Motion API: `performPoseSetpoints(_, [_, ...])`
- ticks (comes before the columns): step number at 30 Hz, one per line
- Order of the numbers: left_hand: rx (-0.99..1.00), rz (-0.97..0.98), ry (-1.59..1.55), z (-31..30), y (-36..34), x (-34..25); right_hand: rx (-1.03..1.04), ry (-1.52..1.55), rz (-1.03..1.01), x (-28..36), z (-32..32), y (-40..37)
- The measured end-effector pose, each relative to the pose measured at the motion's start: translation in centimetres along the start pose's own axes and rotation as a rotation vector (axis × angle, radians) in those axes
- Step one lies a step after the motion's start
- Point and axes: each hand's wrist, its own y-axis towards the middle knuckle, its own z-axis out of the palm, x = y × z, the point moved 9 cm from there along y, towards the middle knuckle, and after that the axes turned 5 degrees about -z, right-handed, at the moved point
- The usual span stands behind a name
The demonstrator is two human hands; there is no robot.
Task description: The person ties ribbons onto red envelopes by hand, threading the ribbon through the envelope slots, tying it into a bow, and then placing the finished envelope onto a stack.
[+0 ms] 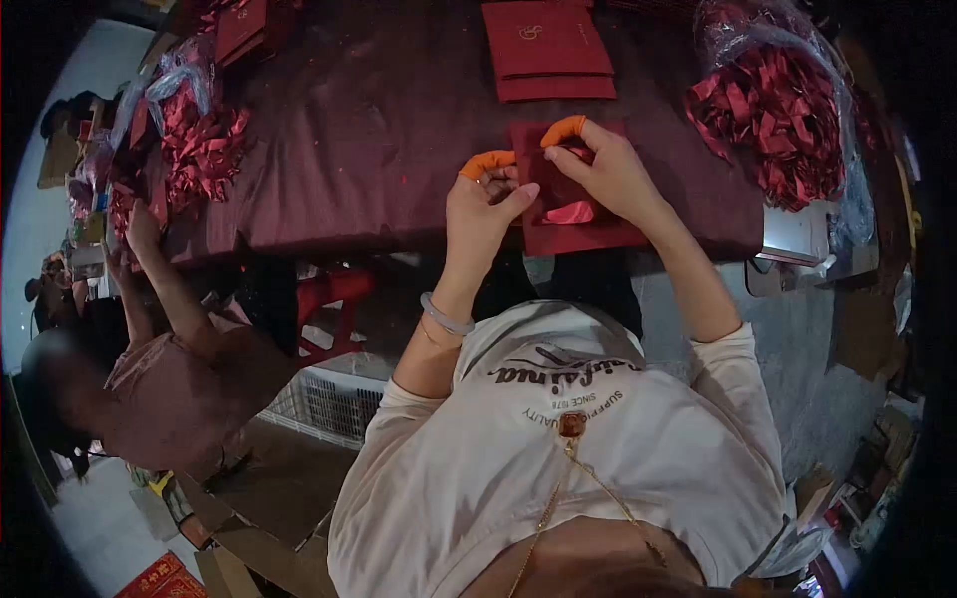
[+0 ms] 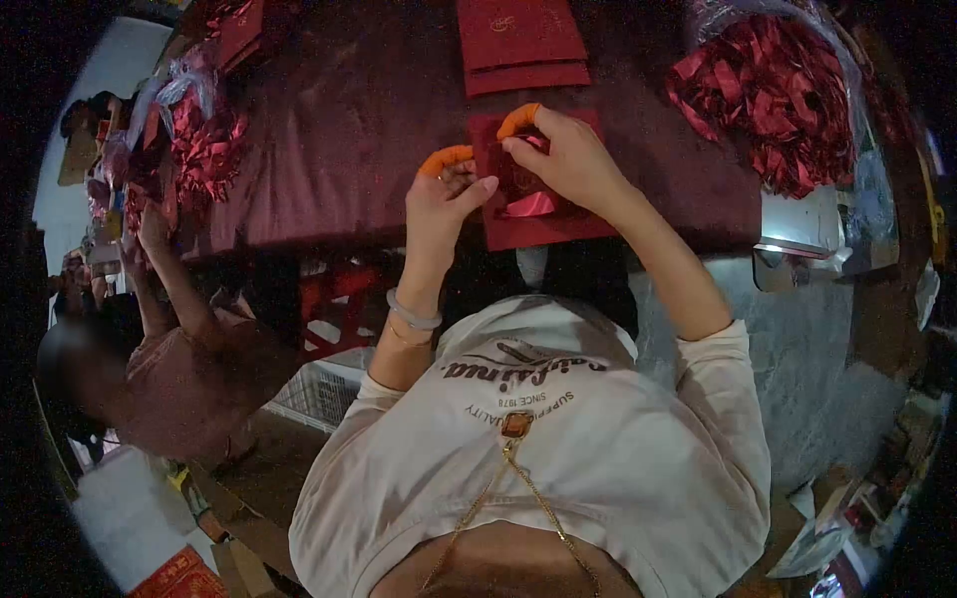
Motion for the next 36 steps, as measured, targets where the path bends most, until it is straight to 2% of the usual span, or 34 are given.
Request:
performPoseSetpoints(3, [0.026, -0.050, -0.077, 0.0, -0.1, 0.4, 0.032, -0.017, 0.093, -0.2, 0.3, -0.3])
performPoseSetpoints(8, [0.017, -0.007, -0.080, 0.0, -0.2, 0.1, -0.027, -0.159, -0.096, 0.7, 0.0, -0.3])
performPoseSetpoints(15, [0.016, 0.008, -0.060, 0.2, -0.4, -0.5, -0.049, -0.231, -0.135, 1.3, 0.5, -0.8])
performPoseSetpoints(18, [0.048, 0.021, -0.120, 0.3, -0.3, -0.3, -0.111, -0.347, -0.280, 2.7, 0.9, -1.1])
performPoseSetpoints(22, [0.012, -0.009, -0.091, 0.1, -0.2, 0.2, -0.065, -0.384, -0.203, 2.8, 0.8, -0.7])
performPoseSetpoints(24, [0.020, -0.008, -0.144, 0.2, -0.5, 0.2, 0.118, -0.702, -0.421, 4.5, 2.5, -1.1])
performPoseSetpoints(27, [0.027, 0.009, -0.095, 0.3, -0.5, 0.4, 0.126, -0.720, -0.543, 5.3, 3.0, -0.9])
performPoseSetpoints(31, [-0.006, 0.009, -0.102, 0.0, -0.6, -0.2, 0.166, -0.722, -0.509, 4.6, 3.4, -0.3])
performPoseSetpoints(33, [-0.049, -0.012, -0.152, -0.2, -0.9, -0.2, 0.081, -0.176, 0.001, 1.2, 1.4, 0.6])
performPoseSetpoints(35, [-0.020, -0.007, -0.175, 0.2, -0.9, -0.2, 0.083, -0.114, 0.006, 0.2, 0.9, 0.6])
performPoseSetpoints(36, [-0.032, 0.011, -0.104, 0.2, -0.9, -0.2, 0.089, -0.103, -0.062, -0.3, 1.4, 0.5])
